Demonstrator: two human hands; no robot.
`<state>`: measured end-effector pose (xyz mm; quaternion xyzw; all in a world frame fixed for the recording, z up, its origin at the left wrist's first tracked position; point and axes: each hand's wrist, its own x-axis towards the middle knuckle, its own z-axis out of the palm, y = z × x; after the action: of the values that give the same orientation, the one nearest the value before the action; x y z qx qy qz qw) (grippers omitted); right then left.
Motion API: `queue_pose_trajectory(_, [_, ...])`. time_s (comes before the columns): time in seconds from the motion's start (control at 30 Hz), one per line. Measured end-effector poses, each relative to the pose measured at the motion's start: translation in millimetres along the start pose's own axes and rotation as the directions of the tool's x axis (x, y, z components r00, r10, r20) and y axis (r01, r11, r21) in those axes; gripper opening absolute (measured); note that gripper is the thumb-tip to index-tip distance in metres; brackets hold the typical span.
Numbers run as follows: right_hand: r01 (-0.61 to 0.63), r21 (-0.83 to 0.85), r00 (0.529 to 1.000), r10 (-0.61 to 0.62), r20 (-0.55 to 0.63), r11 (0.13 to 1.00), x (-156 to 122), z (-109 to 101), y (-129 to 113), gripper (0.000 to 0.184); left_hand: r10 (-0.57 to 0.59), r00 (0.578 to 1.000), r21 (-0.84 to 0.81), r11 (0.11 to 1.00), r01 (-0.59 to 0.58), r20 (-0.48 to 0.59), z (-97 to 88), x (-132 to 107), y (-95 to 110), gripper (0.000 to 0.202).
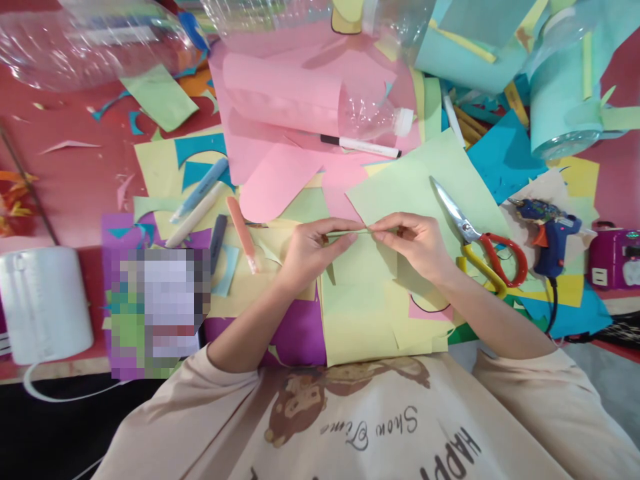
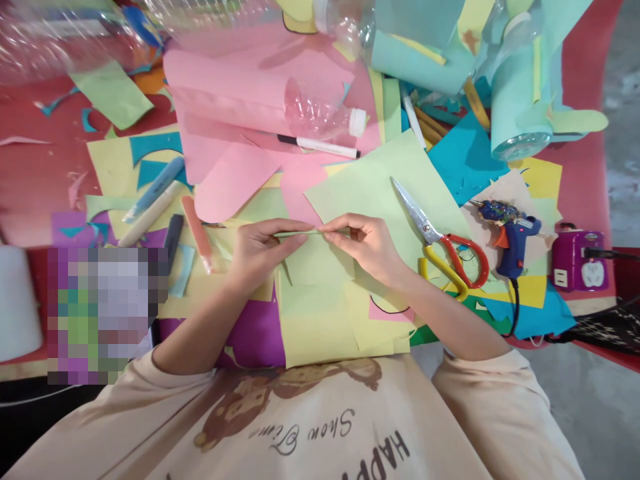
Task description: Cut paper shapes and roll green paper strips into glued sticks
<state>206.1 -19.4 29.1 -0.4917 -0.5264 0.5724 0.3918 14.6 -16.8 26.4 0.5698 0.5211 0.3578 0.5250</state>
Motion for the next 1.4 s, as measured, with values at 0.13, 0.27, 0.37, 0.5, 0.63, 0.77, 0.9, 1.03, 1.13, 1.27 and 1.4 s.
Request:
queue_pose_trajectory(0.13, [0.017,-0.005,1.0,-0.017,0.0,1.0,0.6,0.1,0.9,0.004,0.045,0.999,-0.007,0.999,-0.045,-0.03,1.3,0.4,0.0,0.01])
queue_pose_trajectory(0.27, [-0.004,-0.022,1.0,0.005,0.022,1.0,0.7,-0.3,1.8,0.005,0.057,0.998,0.008,0.998,-0.056,-0.009,1.7,-1.0,0.6,0.007])
queue_pose_trajectory(0.37, [-0.034,0.015,0.998,0.034,0.054,0.999,0.9,-1.4,1.0,0.014,0.053,0.999,0.051,0.997,-0.052,-0.002,1.3,-2.3,0.7,0.009])
queue_pose_trajectory(0.5, [-0.086,0.022,0.99,0.083,0.11,0.996,1.4,-1.7,-1.4,0.022,0.049,0.999,0.059,0.997,-0.05,0.021,1.1,-2.8,0.7,0.012])
queue_pose_trajectory(0.63, [-0.104,0.001,0.99,0.104,0.094,0.995,1.6,0.2,-1.1,0.018,0.052,0.997,0.048,0.997,-0.055,0.055,0.9,-2.5,-0.8,0.011])
queue_pose_trajectory(0.77, [-0.081,-0.04,0.996,0.083,0.039,0.996,1.2,1.2,-0.3,0.018,0.054,0.996,0.019,0.998,-0.056,0.073,-0.2,-2.1,-4.2,0.022])
queue_pose_trajectory(0.9, [-0.055,-0.068,0.998,0.056,0.01,0.996,0.8,0.2,-1.9,0.018,0.038,0.997,0.033,0.999,-0.04,0.064,-1.2,-0.6,-4.3,0.031])
queue_pose_trajectory(1.03, [-0.036,-0.055,0.999,0.037,0.003,0.998,0.5,-0.3,-1.7,0.015,0.021,0.999,0.094,0.995,-0.025,0.043,-0.5,0.3,-3.4,0.026])
queue_pose_trajectory(1.13, [-0.022,-0.046,1.0,0.022,0.003,0.999,0.4,-0.2,-0.1,0.013,0.031,0.999,0.119,0.992,-0.032,0.008,0.4,-0.2,-3.4,0.024])
queue_pose_trajectory(1.27, [-0.022,-0.05,1.0,0.022,-0.004,0.999,0.5,0.1,0.3,0.014,0.029,0.999,0.117,0.993,-0.027,-0.014,1.3,-1.4,-1.5,0.021])
queue_pose_trajectory(1.4, [-0.027,-0.061,1.0,0.027,-0.001,0.998,0.6,0.3,-1.4,0.015,0.036,0.999,0.086,0.996,-0.036,-0.008,1.4,-2.2,0.6,0.016])
